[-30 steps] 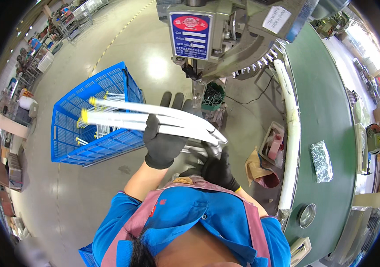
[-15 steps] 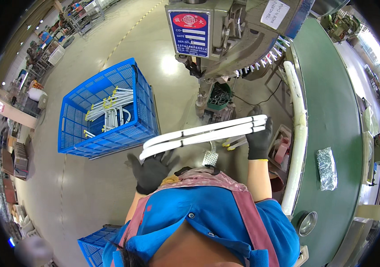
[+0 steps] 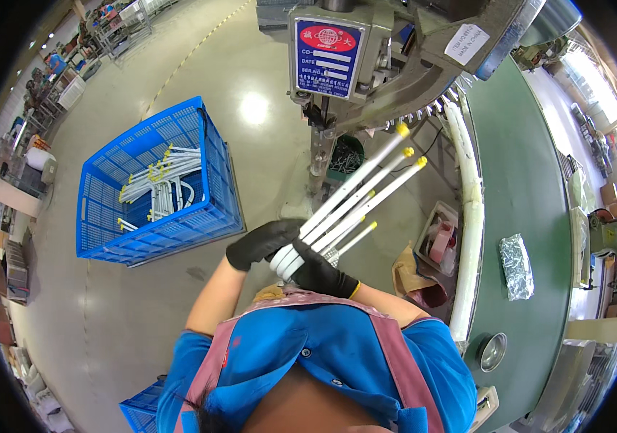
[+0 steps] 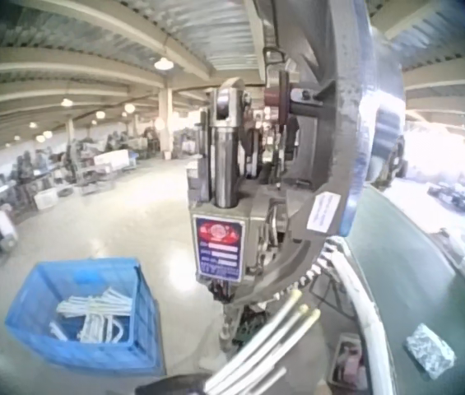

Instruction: The person picks white metal frame pieces from a blue crate and uses a machine to attach yellow plastic caps to the ends. They repeatedly retrieve frames, cap them, and return the finished pieces to the crate.

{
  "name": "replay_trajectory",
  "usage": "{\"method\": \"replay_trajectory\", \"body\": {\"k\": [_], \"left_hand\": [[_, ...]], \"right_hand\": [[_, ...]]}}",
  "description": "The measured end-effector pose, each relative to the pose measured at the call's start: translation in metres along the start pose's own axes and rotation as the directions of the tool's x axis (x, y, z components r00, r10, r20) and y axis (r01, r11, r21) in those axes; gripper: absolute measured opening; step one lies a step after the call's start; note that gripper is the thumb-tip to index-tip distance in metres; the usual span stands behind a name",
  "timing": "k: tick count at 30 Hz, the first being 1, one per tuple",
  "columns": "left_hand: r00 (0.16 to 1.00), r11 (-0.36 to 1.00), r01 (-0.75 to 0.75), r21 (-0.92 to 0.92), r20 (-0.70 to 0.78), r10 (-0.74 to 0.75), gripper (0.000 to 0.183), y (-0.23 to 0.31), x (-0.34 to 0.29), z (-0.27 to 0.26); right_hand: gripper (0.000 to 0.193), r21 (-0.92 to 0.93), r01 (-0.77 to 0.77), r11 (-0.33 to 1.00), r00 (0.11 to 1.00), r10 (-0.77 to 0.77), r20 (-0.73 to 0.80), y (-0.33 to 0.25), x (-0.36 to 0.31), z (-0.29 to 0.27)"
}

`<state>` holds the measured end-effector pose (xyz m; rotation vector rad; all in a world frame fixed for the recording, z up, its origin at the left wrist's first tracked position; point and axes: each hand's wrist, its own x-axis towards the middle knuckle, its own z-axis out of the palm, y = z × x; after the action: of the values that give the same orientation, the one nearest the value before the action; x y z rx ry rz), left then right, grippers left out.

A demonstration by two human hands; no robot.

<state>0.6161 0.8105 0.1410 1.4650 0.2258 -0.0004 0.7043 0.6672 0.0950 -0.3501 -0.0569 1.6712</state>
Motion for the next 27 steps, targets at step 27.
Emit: {"method": "replay_trajectory", "body": {"k": [27], "left_hand": [[0.972,0.959,0.234,0.157,-0.018,-0.234,0.051,0.002,-0.126,-0.029]], "right_hand": [[0.036,-0.954,0.05,-0.294,0.638,-0.726,0.257,-0.186,0.055,0.013]]}}
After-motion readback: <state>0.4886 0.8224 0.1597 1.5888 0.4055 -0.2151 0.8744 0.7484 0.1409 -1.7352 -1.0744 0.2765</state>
